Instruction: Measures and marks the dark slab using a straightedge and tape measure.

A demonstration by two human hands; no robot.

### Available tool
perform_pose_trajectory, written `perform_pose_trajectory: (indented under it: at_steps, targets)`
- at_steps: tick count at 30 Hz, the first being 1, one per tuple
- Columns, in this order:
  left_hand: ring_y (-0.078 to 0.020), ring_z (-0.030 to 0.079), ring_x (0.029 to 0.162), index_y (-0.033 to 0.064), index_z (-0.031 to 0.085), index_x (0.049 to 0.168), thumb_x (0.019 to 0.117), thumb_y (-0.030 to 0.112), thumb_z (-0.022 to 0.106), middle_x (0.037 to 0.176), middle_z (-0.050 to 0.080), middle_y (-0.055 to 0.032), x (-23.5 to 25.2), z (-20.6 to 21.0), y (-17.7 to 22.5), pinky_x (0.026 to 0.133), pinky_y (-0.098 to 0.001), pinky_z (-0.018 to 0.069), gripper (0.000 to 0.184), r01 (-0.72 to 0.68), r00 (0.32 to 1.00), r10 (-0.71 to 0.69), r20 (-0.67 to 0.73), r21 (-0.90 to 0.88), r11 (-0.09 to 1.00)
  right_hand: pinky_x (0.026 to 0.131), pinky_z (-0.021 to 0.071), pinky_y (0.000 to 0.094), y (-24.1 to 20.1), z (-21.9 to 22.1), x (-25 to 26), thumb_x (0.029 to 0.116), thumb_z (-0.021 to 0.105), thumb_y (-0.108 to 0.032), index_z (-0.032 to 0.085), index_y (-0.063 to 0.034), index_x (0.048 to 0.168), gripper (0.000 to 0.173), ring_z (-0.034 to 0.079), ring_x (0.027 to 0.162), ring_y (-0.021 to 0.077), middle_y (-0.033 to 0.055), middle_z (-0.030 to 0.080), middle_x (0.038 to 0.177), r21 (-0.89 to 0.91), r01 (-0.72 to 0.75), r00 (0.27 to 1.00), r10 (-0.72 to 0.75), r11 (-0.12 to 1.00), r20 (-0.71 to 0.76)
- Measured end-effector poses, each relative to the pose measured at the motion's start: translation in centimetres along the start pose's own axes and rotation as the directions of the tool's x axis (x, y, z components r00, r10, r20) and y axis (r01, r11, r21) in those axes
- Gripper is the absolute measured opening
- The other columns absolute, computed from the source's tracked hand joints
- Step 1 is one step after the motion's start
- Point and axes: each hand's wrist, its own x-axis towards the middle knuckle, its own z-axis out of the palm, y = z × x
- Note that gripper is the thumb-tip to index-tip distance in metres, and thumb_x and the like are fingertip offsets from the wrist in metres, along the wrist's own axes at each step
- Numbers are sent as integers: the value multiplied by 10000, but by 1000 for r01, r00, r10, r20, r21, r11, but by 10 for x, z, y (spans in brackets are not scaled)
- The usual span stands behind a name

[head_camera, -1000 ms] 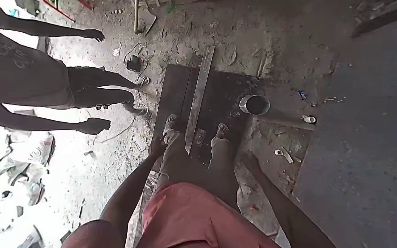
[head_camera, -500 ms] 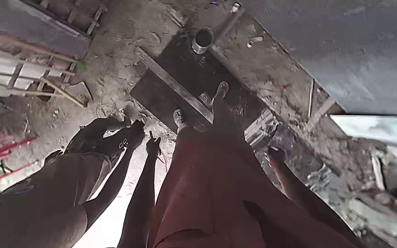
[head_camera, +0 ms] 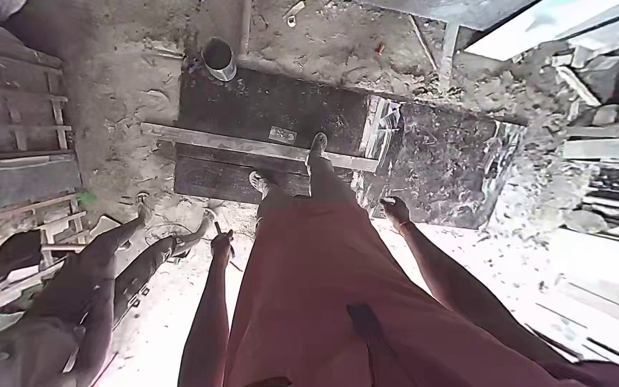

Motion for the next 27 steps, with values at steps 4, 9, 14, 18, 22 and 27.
perform_pose_trajectory:
  at_steps: [4,9,14,18,22,27]
  targets:
    - [-219,631,778,11,689,1196,1019,357,630,1030,714,-154,-4,0,75,729,-433,523,393,-86,994,89,-65,51,995,988,544,562,9,-14,36,1039,610,-297,515,-22,1442,497,664,1173,385,256,637,1319,85,-60,998,58,995,24]
    - [-276,689,891,10,611,1348,1018,374,623,1110,716,-179,-46,37,143,798,-474,557,491,-199,979,203,13,259,945,954,565,531,-23,-27,91,1046,597,-271,511,-26,1442,474,687,1120,364,249,641,1308,189,-71,994,54,979,94]
    - [-345,661,1147,74,649,1334,967,444,674,1227,693,-192,-110,88,130,1005,-565,498,521,-16,998,37,-58,330,944,919,573,512,-82,-35,140,1059,576,-258,478,-10,1463,484,692,1074,361,272,623,1305,242,-42,986,0,969,169]
    - [-323,696,1022,98,690,1276,984,456,652,1120,729,-158,-139,113,94,922,-559,529,463,132,984,-117,-131,112,985,901,574,505,-158,-42,162,1078,547,-236,493,21,1430,439,692,1078,358,273,622,1315,133,75,967,-105,988,234]
    - [-205,591,617,67,669,1224,1094,440,414,1004,742,-116,-145,102,104,590,-420,495,471,180,960,-240,-147,-333,925,918,571,511,-247,-38,169,1078,538,-239,482,23,1444,454,685,1097,363,276,599,1351,8,244,931,-237,970,277]
    - [-131,569,616,65,633,1314,1080,150,356,1014,736,-96,-82,47,158,568,-329,464,373,65,986,-138,-91,-554,830,911,570,510,-352,-17,124,1073,534,-226,482,17,1443,446,679,1087,356,269,612,1321,-81,448,872,-416,890,260]
